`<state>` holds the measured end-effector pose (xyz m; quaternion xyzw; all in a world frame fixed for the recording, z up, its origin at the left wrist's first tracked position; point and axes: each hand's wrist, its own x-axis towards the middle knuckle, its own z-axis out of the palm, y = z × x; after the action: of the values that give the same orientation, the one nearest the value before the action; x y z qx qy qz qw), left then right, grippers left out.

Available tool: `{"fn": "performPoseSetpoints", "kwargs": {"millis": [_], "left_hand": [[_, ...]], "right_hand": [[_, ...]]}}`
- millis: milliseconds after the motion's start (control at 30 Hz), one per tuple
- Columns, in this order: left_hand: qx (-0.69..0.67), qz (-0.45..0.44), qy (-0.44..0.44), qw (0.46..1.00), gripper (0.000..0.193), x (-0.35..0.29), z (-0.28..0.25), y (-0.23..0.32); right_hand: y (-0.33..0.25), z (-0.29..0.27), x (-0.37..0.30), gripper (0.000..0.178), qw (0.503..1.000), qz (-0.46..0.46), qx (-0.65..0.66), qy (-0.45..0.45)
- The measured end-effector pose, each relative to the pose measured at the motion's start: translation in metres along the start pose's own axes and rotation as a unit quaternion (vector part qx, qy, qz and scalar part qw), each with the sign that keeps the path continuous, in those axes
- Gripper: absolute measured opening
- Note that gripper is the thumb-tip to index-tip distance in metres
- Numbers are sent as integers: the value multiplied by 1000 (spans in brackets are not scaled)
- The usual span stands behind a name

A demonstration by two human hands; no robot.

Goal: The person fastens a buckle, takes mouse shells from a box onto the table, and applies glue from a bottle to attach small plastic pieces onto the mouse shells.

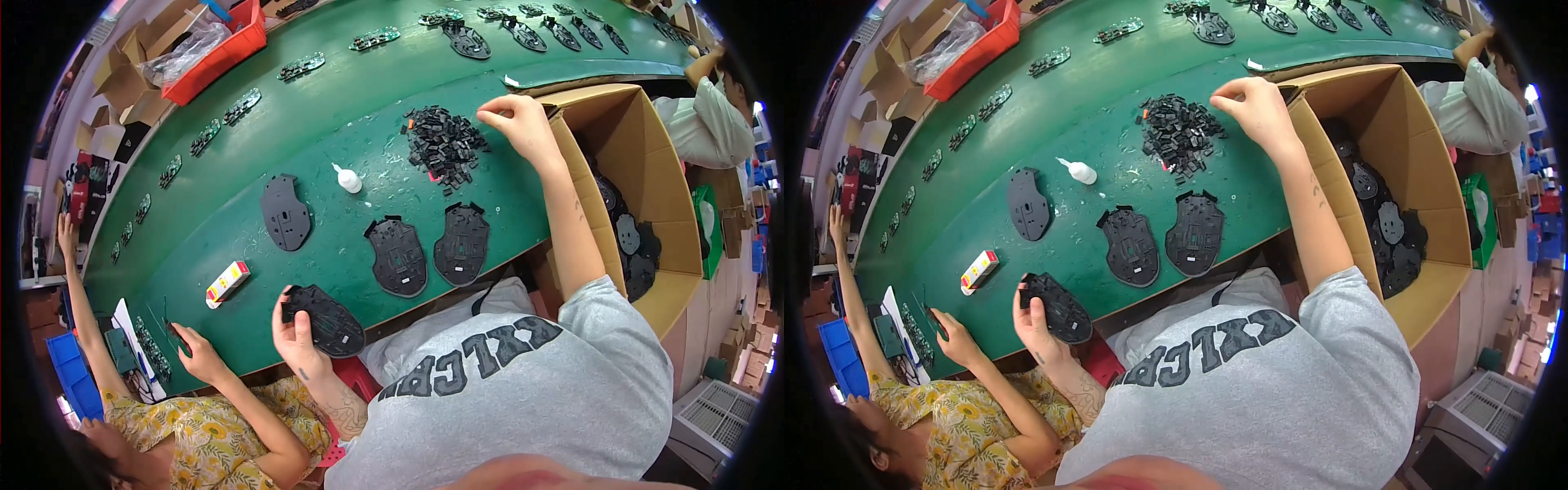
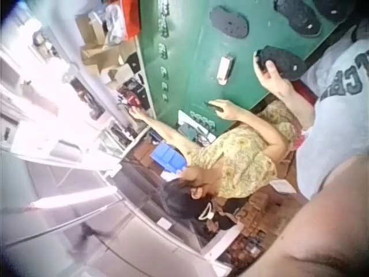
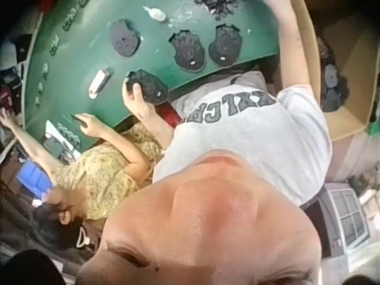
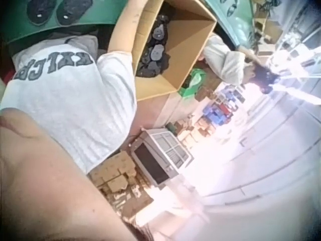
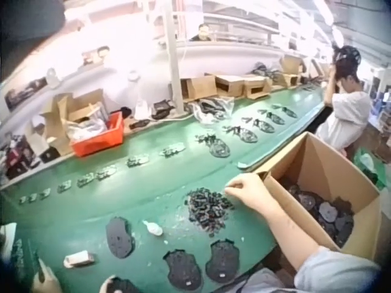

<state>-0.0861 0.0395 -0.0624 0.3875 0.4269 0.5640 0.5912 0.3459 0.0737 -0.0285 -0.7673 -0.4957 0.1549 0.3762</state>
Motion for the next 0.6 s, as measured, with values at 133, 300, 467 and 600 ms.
{"fn": "performPoseSetpoints", "kwargs": {"millis": [133, 300, 467, 600], "left_hand": [[-55, -74, -61, 994, 42, -11, 28, -7], [87, -105, -89, 987, 43, -8, 69, -2], [112, -39, -88, 989, 40, -2, 97, 0], [155, 42, -103, 982, 41, 6, 112, -6]], "right_hand": [[3, 12, -9, 20, 999, -11, -22, -27], [-7, 12, -11, 17, 999, -36, 6, -21], [-52, 2, -65, 10, 923, -6, 359, -139], [-78, 27, -101, 15, 894, 68, 408, -170]]}}
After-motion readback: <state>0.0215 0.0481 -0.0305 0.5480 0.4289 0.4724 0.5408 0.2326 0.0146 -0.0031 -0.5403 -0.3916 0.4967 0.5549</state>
